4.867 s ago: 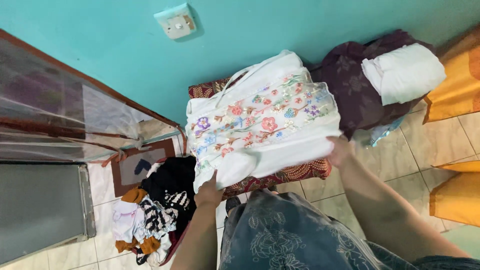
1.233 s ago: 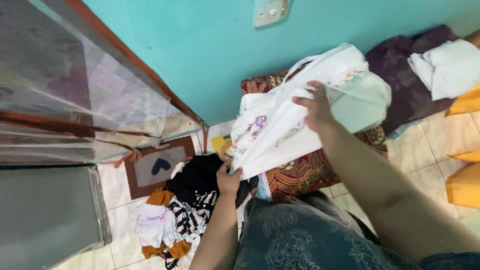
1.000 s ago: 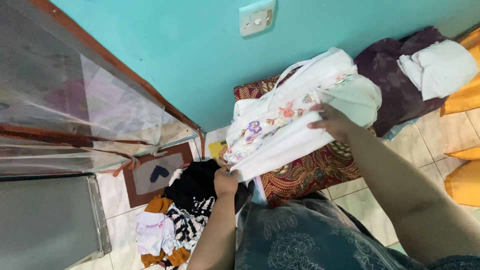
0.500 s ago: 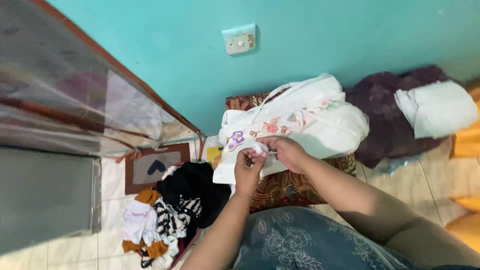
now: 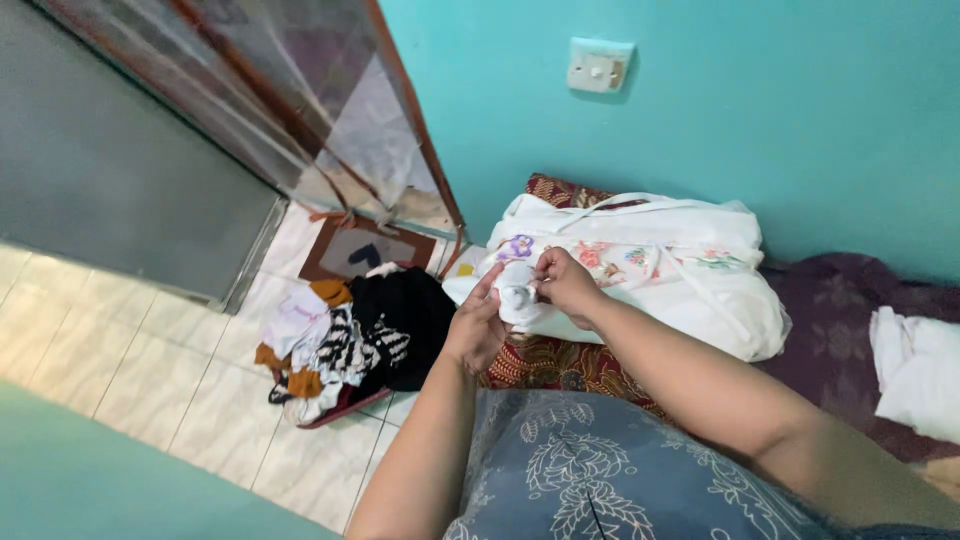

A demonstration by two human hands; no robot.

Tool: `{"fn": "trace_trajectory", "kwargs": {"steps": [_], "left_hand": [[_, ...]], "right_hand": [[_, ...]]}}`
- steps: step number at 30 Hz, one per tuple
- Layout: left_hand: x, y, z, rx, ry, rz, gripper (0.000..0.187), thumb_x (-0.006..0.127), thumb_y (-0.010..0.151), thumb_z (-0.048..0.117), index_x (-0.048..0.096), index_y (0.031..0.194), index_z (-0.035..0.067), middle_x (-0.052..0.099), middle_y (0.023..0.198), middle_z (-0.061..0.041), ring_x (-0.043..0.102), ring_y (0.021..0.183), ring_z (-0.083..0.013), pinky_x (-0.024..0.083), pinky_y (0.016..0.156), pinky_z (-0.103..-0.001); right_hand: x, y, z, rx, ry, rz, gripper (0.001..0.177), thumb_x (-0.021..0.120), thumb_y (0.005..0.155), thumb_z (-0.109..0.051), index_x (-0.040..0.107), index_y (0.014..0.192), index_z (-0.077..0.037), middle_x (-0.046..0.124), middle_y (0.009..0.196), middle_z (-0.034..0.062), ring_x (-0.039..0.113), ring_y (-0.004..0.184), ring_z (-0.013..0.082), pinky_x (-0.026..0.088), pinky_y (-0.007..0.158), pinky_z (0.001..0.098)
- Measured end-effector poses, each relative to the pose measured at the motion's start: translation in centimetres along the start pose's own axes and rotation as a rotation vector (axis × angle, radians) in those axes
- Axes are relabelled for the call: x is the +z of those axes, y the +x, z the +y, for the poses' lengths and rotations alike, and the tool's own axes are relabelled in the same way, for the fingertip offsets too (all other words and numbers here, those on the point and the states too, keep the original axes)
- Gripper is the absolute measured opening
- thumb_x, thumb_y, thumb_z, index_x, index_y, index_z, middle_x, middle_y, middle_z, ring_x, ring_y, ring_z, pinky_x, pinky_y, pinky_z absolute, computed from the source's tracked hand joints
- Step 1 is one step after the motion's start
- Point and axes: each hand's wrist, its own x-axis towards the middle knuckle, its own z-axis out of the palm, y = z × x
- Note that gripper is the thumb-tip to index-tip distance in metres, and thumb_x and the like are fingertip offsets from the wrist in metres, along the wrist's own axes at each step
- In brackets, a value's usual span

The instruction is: The person folds several garments by hand, including a white pair of shorts, a white floral shirt, and a black pair of pants. Each item is smoothed, folded into a compact rectangle, and placed on a patterned cushion.

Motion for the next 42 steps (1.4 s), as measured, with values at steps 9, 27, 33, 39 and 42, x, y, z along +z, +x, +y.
{"fn": "trace_trajectory", "kwargs": {"steps": [9,27,33,39,42], "left_hand": [[-1.4,0.9,-0.9,0.207,0.144,0.008,0.066,0.057,0.089,-0.015,0.044,0.149,0.013,0.063,0.131,-0.008,0.062,0.116,-0.0177,0.047,0.104,-0.034],[1.0,3.8,2.7,0.434,1.682,0.494,0.017,0.083,0.081,0.023,0.077,0.093,0.013,0.075,0.093,-0.009,0.072,0.096,-0.0296,0.052,0.090,-0.042],[1.7,4.5,3.5,0.585,1.606,0.246,0.024,0.087,0.075,0.022,0.071,0.088,0.009,0.072,0.088,-0.011,0.072,0.088,-0.0307,0.057,0.083,-0.041],[-0.4,4.8,2.7,0.252,1.919,-0.238,0.051,0.094,0.057,0.038,0.075,0.098,0.013,0.070,0.112,-0.012,0.059,0.114,-0.0336,0.039,0.101,-0.050],[-6.6,6.2,0.2,0.126,1.947,-0.054,0.049,0.090,0.063,0.050,0.078,0.097,0.017,0.069,0.120,-0.006,0.059,0.122,-0.0309,0.035,0.104,-0.055]], "right_hand": [[0.6,-2.7,-3.7,0.026,-0.125,-0.145,0.024,0.073,0.094,-0.021,0.072,0.112,-0.005,0.074,0.098,0.0020,0.067,0.088,0.0083,0.054,0.078,0.0244],[-5.4,-3.1,-7.1,-0.273,-0.467,0.382,0.020,0.059,0.092,0.004,0.060,0.107,-0.008,0.068,0.096,0.0103,0.064,0.082,0.0193,0.054,0.074,0.0324],[-7.3,-3.9,-7.8,-0.566,-0.646,0.431,0.025,0.056,0.087,0.008,0.068,0.101,-0.009,0.070,0.102,0.0091,0.066,0.098,0.0252,0.053,0.086,0.0347],[-10.5,-3.7,0.0,-0.443,-0.868,0.455,0.025,0.059,0.081,0.008,0.070,0.088,-0.013,0.069,0.113,0.0054,0.060,0.117,0.0268,0.049,0.104,0.0371],[-11.9,-5.5,5.4,-0.326,-0.995,0.456,0.034,0.058,0.077,0.008,0.076,0.093,-0.016,0.068,0.126,0.0089,0.058,0.121,0.0320,0.047,0.104,0.0392]]}}
